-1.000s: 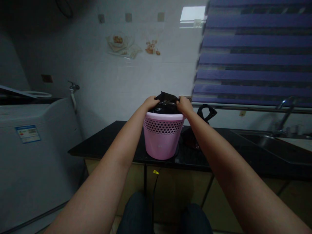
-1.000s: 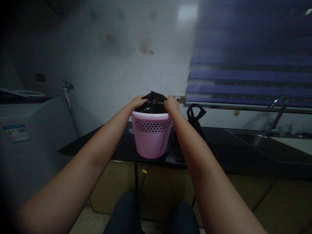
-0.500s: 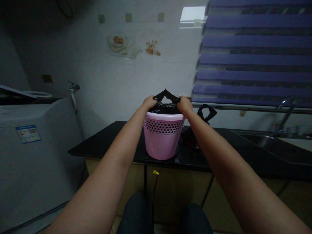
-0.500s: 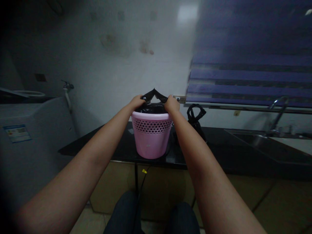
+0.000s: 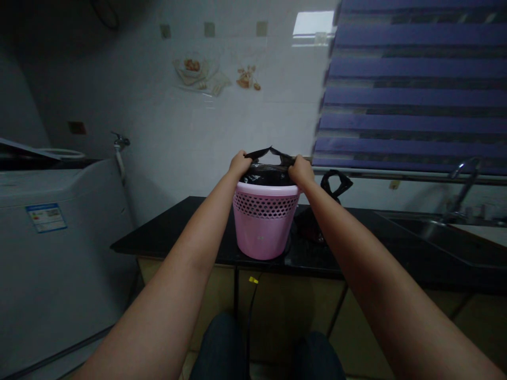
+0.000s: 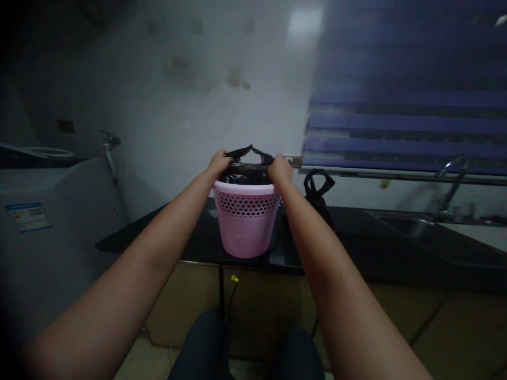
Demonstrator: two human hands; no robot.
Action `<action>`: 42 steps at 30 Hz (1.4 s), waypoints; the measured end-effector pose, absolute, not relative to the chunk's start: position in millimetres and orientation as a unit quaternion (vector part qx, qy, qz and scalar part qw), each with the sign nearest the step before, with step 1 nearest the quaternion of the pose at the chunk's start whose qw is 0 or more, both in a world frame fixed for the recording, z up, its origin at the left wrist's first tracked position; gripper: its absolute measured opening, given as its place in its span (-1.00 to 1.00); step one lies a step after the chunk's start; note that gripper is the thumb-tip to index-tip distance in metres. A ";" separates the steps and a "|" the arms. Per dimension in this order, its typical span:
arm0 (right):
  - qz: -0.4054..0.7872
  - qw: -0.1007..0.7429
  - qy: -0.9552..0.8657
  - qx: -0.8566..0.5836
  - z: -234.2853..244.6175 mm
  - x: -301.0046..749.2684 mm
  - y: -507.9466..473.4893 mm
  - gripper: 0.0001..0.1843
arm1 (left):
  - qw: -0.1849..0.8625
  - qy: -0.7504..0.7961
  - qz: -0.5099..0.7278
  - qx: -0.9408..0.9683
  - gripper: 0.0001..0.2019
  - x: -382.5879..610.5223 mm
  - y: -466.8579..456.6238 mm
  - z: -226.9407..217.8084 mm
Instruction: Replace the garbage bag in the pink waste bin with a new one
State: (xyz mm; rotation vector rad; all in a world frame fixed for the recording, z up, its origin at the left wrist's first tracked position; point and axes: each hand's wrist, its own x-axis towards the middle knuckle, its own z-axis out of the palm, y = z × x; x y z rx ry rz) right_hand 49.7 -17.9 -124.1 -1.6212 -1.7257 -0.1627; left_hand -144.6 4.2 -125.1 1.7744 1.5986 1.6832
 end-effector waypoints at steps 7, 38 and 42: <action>-0.077 0.440 -0.659 -0.605 -125.9 53.4 -15.7 -0.64 | 0.098 0.502 0.623 0.592 -0.91 -143.4 3.1 -123.8; -0.076 0.415 -0.751 -0.508 -136.1 87.5 -8.6 -0.84 | 0.106 0.453 0.544 0.698 -0.91 -153.1 -22.0 -123.8; -0.066 0.411 -0.765 -0.492 -140.5 95.8 -14.5 -0.85 | 0.105 0.440 0.536 0.713 -0.91 -160.0 -25.3 -127.9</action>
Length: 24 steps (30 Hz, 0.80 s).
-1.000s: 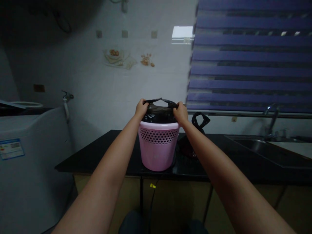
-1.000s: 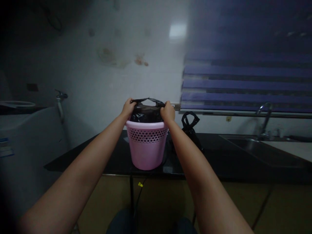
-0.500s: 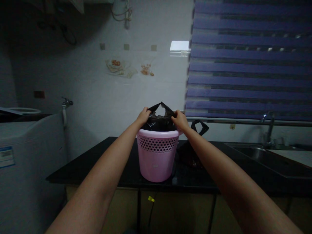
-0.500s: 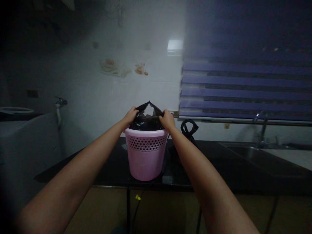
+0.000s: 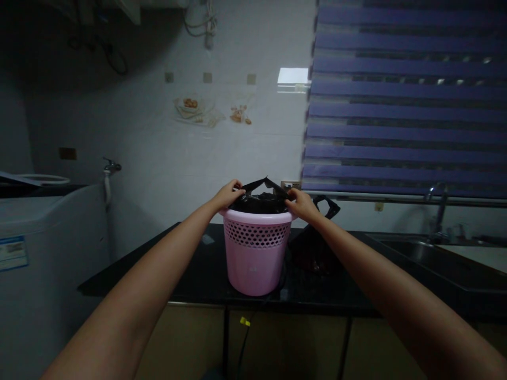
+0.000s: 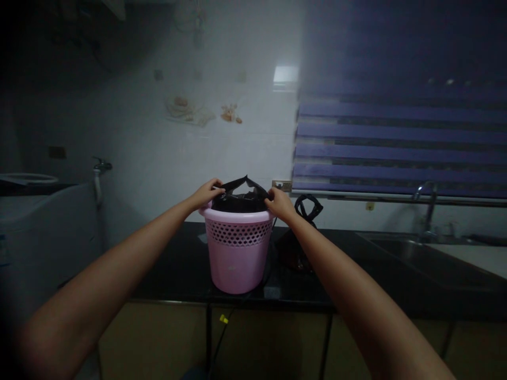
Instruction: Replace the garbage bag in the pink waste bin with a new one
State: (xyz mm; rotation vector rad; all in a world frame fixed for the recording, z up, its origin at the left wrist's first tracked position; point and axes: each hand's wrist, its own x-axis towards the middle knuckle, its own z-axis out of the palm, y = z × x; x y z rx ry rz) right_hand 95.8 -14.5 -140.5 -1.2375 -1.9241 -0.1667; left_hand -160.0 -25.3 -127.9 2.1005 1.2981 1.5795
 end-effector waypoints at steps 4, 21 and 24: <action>-0.049 0.417 -0.779 -0.464 -145.3 105.6 -18.0 -0.84 | 0.114 0.422 0.521 0.733 -0.89 -163.4 -30.5 -128.9; -0.173 0.446 -0.826 -0.298 -171.7 134.5 -35.2 -0.85 | 0.024 0.355 0.426 0.832 -0.72 -179.7 -59.3 -150.0; -0.207 0.448 -0.825 -0.276 -173.0 136.8 -41.6 -0.84 | -0.018 0.347 0.431 0.833 -0.70 -184.3 -63.4 -154.5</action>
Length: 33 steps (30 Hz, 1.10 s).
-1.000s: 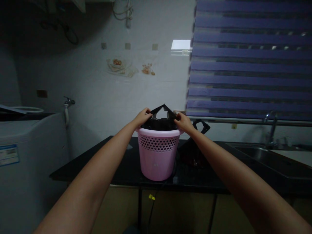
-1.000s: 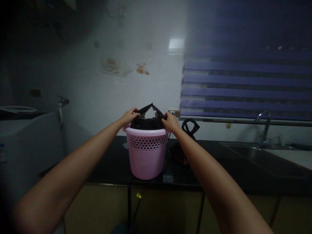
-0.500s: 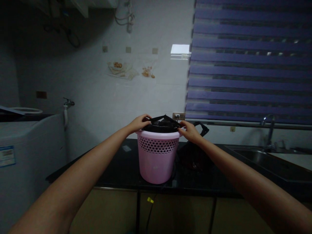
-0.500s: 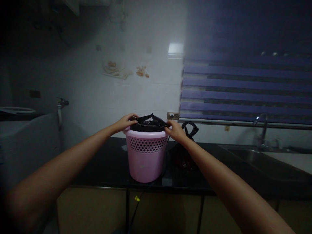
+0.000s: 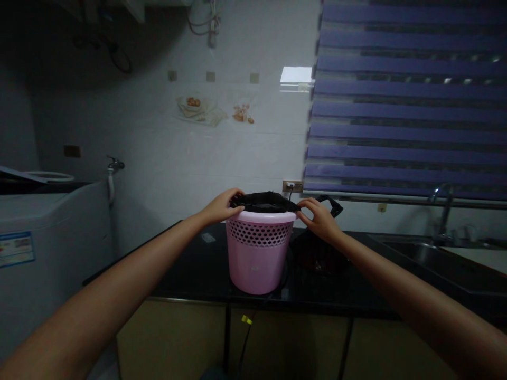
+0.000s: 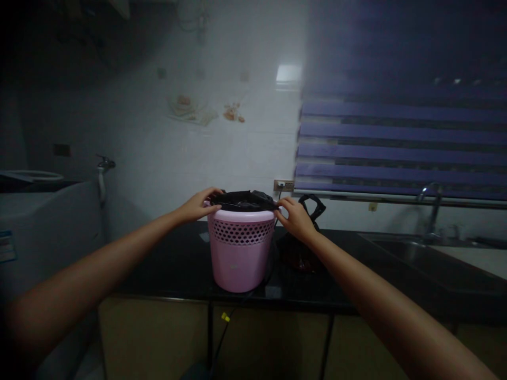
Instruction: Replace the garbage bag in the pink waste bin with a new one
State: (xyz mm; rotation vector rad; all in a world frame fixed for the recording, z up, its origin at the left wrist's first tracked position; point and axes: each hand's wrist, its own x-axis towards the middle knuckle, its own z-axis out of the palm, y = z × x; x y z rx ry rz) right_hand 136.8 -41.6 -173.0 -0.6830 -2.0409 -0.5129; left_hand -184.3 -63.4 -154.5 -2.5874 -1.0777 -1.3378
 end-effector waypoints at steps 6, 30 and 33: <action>-0.262 0.433 -0.825 -0.251 -177.7 144.4 -45.4 -0.85 | 0.087 -0.341 -0.446 -0.823 -0.75 -190.6 -67.9 -162.4; -0.349 0.394 -0.819 -0.230 -185.0 149.9 -46.1 -0.94 | 0.247 -0.267 -0.453 -0.814 -0.81 -197.5 -81.2 -192.9; -0.371 0.390 -0.814 -0.220 -185.1 149.0 -47.5 -0.93 | 0.250 -0.271 -0.461 -0.807 -0.81 -198.4 -81.4 -195.5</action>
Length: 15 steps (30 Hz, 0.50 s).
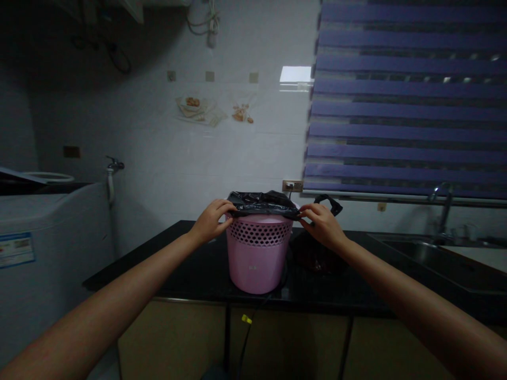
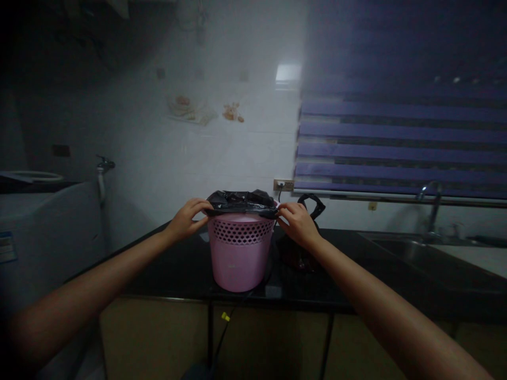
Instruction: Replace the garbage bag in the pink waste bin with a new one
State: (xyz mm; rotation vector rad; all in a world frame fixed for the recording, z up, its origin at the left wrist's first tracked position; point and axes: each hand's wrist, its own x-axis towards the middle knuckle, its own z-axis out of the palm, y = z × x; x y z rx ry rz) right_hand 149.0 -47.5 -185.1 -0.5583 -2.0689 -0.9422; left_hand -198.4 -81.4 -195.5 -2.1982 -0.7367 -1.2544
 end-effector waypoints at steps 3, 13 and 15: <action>-0.388 0.381 -0.813 -0.208 -184.8 147.6 -49.5 -0.91 | 0.251 -0.274 -0.465 -0.803 -0.82 -199.2 -82.6 -197.4; -0.395 0.359 -0.815 -0.224 -186.7 146.9 -53.5 -0.85 | 0.234 -0.300 -0.457 -0.804 -0.81 -200.8 -88.4 -203.0; -0.397 0.359 -0.815 -0.225 -187.2 146.5 -54.1 -0.85 | 0.234 -0.302 -0.455 -0.805 -0.80 -200.6 -89.2 -204.3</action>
